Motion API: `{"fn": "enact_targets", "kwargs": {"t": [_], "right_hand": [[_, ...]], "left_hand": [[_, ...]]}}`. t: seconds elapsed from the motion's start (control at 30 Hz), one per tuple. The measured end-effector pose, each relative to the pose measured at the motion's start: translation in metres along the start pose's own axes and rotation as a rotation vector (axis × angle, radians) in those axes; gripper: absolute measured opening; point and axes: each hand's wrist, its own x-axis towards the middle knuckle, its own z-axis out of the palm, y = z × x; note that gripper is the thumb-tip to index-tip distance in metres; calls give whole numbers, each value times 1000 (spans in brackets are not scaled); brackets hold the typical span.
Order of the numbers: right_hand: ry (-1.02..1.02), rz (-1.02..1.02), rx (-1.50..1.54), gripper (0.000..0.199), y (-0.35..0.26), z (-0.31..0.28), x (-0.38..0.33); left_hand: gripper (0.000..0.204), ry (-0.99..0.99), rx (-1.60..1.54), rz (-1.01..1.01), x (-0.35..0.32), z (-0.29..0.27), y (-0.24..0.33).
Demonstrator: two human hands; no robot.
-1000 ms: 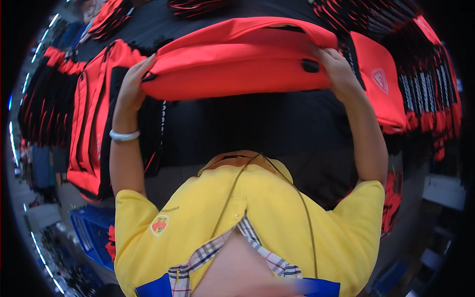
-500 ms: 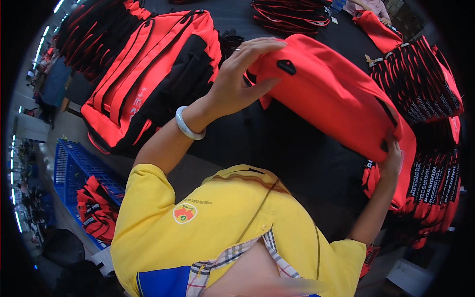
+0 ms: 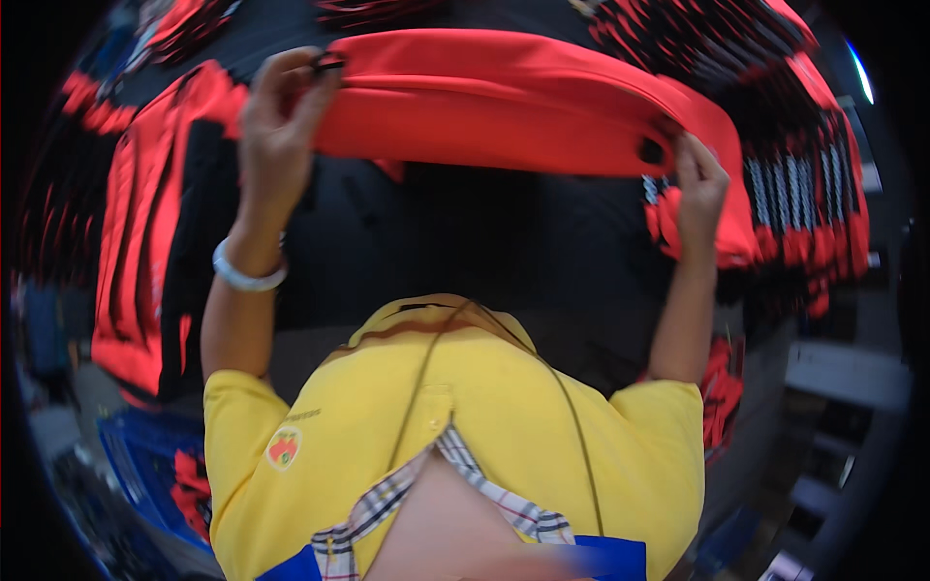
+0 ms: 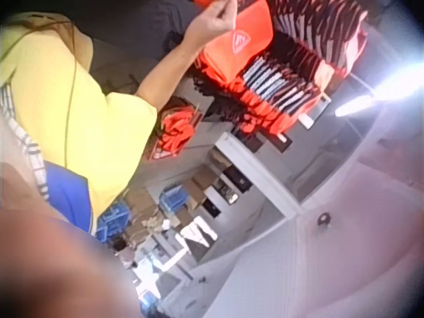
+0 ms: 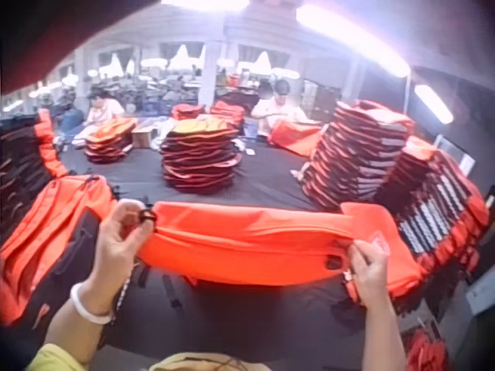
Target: Inspecting, checking labels, and folding red and black backpacks on a manufacturing table.
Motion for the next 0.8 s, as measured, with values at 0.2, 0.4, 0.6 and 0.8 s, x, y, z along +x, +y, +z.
{"fn": "enact_targets", "kwargs": {"t": [0.2, 0.4, 0.6, 0.8], "right_hand": [[-5, -461, -113, 18, -31, 25, -24], [97, -85, 145, 19, -24, 33, -16], [-42, 97, 538, 25, -22, 34, -9], [-99, 214, 731, 23, -16, 30, -11]], "left_hand": [[20, 17, -105, -229, 14, -4, -20], [19, -70, -192, -293, 23, -2, -25], [19, -68, -228, -365, 17, -12, -29], [18, -90, -319, -357, 15, -16, -26]]}}
